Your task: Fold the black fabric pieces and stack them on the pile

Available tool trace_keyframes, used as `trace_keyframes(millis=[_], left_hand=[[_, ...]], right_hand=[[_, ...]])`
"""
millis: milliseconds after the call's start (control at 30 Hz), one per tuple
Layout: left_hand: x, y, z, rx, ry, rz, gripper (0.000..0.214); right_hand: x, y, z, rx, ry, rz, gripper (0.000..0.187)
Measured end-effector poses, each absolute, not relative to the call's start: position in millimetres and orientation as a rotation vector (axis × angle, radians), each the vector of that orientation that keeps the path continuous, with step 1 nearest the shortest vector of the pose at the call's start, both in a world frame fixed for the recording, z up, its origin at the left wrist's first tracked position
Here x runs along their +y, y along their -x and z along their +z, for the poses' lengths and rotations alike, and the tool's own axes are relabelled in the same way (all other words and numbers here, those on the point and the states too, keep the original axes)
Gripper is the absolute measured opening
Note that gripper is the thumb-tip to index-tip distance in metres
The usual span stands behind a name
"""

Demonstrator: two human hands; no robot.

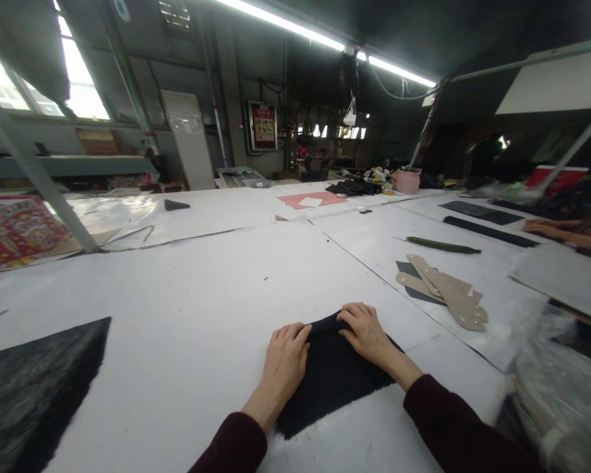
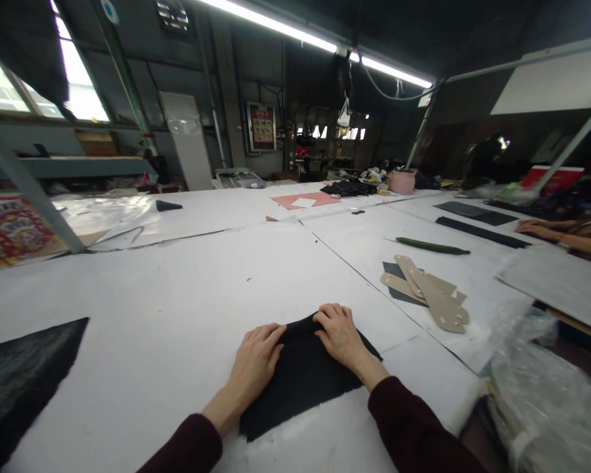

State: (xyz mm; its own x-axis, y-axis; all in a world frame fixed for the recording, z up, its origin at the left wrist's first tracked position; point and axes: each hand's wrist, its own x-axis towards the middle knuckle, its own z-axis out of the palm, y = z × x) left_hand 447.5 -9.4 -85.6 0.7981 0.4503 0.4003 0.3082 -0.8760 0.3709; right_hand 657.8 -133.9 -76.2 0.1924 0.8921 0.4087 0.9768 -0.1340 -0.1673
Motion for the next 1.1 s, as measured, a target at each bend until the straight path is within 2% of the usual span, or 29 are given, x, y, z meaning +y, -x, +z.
trace_keyframes(millis=[333,500,667,867,1033,1100], left_hand=[[-7.6,-447.6,-95.4,0.517,-2.751,0.778,0.045],[-7.5,-447.8,-96.0,0.552,-2.716,0.787,0.039],[-5.9,-449.4,-95.5,0.614,-2.679,0.767,0.031],[-5.0,-449.3,-95.1,0.620,-2.643,0.760,0.030],[-5.5,-449.3,-99.4,0.615,-2.635,0.746,0.031],[-5.3,-449.8,-101.3,0.612,-2.643,0.742,0.031]], right_hand=[[-132.0,-655.6,-63.1,-1.767,2.164,-0.205,0.020],[-130.1,-657.6,-54.4,-1.797,2.152,-0.187,0.020],[-113.2,-663.4,-54.8,-1.844,2.139,-0.222,0.030],[-118.4,-663.6,-61.3,-1.812,2.153,-0.269,0.018],[-128.4,-662.9,-64.6,-1.823,2.168,-0.298,0.032],[-129.6,-664.6,-68.5,-1.868,2.197,-0.330,0.032]])
